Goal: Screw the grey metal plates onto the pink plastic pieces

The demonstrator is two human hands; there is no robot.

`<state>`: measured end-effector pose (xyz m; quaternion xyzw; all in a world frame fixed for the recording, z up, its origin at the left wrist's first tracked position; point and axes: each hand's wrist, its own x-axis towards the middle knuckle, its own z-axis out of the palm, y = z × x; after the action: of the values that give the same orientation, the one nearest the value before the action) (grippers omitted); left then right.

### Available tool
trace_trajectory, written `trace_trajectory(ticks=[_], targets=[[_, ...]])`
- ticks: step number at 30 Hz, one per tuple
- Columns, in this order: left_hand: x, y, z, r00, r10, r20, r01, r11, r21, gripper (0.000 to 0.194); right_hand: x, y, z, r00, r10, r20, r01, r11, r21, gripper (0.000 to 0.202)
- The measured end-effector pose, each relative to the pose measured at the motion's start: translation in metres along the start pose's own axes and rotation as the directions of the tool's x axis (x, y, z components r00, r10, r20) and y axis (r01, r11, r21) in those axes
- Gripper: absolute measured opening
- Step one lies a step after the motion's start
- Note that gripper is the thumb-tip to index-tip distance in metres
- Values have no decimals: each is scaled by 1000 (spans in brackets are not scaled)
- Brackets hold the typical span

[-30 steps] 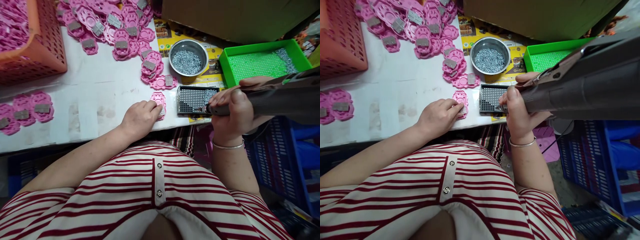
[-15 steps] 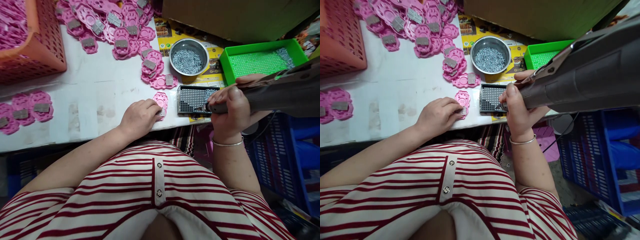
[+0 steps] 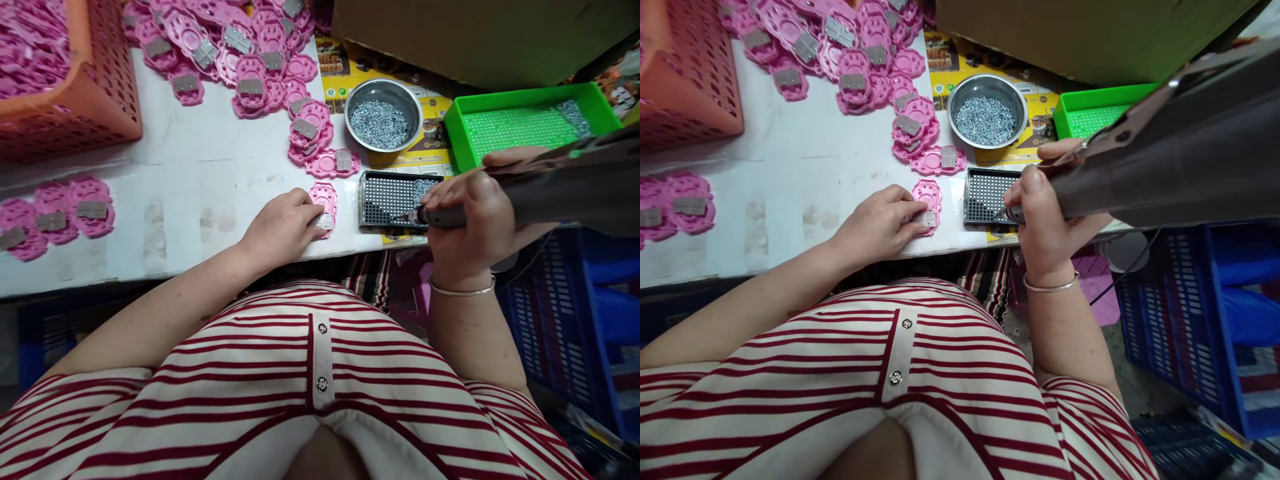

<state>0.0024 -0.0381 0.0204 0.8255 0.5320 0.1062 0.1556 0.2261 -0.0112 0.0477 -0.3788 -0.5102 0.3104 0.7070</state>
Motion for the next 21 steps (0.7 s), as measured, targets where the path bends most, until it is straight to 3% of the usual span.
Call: trace_trajectory(ticks=[3, 8, 17, 21], targets=[[0, -1, 2, 999, 39, -21, -39, 999, 34, 25, -1, -9, 9, 981, -188, -59, 192, 977, 94, 10], [-3, 0, 7, 994, 84, -70, -79, 995, 67, 25, -2, -15, 11, 982, -190, -6, 189, 969, 157, 10], [6, -2, -7, 998, -40, 49, 48, 984, -170, 20, 1, -9, 5, 965, -254, 60, 237, 951, 200, 12], [7, -4, -12, 997, -61, 57, 69, 986, -149, 14, 2, -10, 6, 965, -256, 64, 240, 953, 186, 11]])
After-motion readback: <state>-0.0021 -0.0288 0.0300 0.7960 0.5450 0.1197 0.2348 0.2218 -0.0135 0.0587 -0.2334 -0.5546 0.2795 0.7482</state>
